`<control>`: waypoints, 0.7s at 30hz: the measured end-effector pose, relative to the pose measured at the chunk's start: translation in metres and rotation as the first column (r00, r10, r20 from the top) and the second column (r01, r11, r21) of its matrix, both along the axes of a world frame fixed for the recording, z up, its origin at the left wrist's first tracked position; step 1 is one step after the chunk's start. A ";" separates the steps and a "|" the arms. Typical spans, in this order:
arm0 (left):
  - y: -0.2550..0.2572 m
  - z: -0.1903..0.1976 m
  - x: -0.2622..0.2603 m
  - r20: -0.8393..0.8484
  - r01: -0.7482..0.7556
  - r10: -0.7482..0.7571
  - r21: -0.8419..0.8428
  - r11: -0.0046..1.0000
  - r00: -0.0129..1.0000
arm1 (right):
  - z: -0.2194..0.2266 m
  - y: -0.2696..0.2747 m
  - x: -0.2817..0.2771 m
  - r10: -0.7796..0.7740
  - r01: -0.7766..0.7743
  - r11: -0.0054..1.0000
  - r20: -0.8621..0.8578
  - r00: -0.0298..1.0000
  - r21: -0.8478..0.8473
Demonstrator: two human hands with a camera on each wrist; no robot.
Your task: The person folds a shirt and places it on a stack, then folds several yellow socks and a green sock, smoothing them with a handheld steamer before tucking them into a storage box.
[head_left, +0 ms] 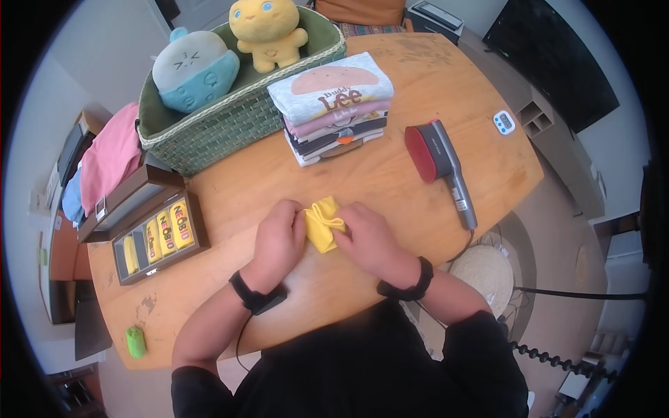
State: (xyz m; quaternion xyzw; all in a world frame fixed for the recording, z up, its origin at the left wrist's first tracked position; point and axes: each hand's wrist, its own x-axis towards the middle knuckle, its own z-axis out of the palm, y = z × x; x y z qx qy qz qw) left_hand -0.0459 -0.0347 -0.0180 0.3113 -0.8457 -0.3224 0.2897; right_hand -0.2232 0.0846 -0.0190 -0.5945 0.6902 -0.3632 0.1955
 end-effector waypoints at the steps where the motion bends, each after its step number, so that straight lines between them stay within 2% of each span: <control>1: 0.000 0.002 0.003 0.021 -0.022 0.020 0.122 0.992 1.000 | -0.002 0.000 0.001 0.006 -0.007 1.000 -0.036 0.999 -0.019; 2: -0.001 0.001 0.006 0.025 -0.021 0.018 0.121 0.992 1.000 | -0.002 0.000 0.001 0.004 -0.004 1.000 -0.032 0.999 -0.021; 4: -0.003 -0.001 0.011 -0.097 0.045 -0.020 0.273 0.961 0.995 | -0.001 0.000 0.003 -0.001 0.002 1.000 -0.081 0.997 0.007; 5: -0.004 -0.001 0.013 -0.095 0.045 -0.020 0.272 0.961 0.995 | 0.000 0.001 0.003 -0.002 0.002 1.000 -0.080 0.997 0.006; 7: -0.005 0.000 0.015 -0.130 0.034 0.022 0.414 0.910 0.991 | 0.004 0.002 0.005 0.008 -0.008 1.000 -0.124 0.992 0.001; 8: -0.004 -0.001 0.015 -0.130 0.034 0.022 0.414 0.910 0.991 | 0.004 0.002 0.005 0.008 -0.007 1.000 -0.124 0.992 0.001; 10: -0.004 -0.002 0.015 -0.209 0.097 0.020 0.532 0.841 0.978 | 0.004 0.002 0.006 0.025 -0.024 1.000 -0.172 0.985 0.004; 13: -0.006 -0.004 0.012 -0.243 0.124 0.020 0.564 0.816 0.970 | 0.000 0.002 0.004 0.061 -0.058 0.998 -0.222 0.973 0.019; 17: -0.006 -0.016 0.004 -0.270 0.095 0.063 0.534 0.840 0.961 | 0.000 0.002 0.005 0.072 -0.071 0.997 -0.235 0.969 0.015; 19: -0.003 -0.016 -0.002 -0.322 0.091 0.157 0.637 0.766 0.934 | 0.001 0.001 0.005 0.077 -0.083 0.997 -0.256 0.964 -0.010; 21: -0.002 -0.017 -0.003 -0.322 0.086 0.169 0.646 0.758 0.932 | 0.009 0.000 0.004 0.081 -0.085 0.996 -0.238 0.968 -0.007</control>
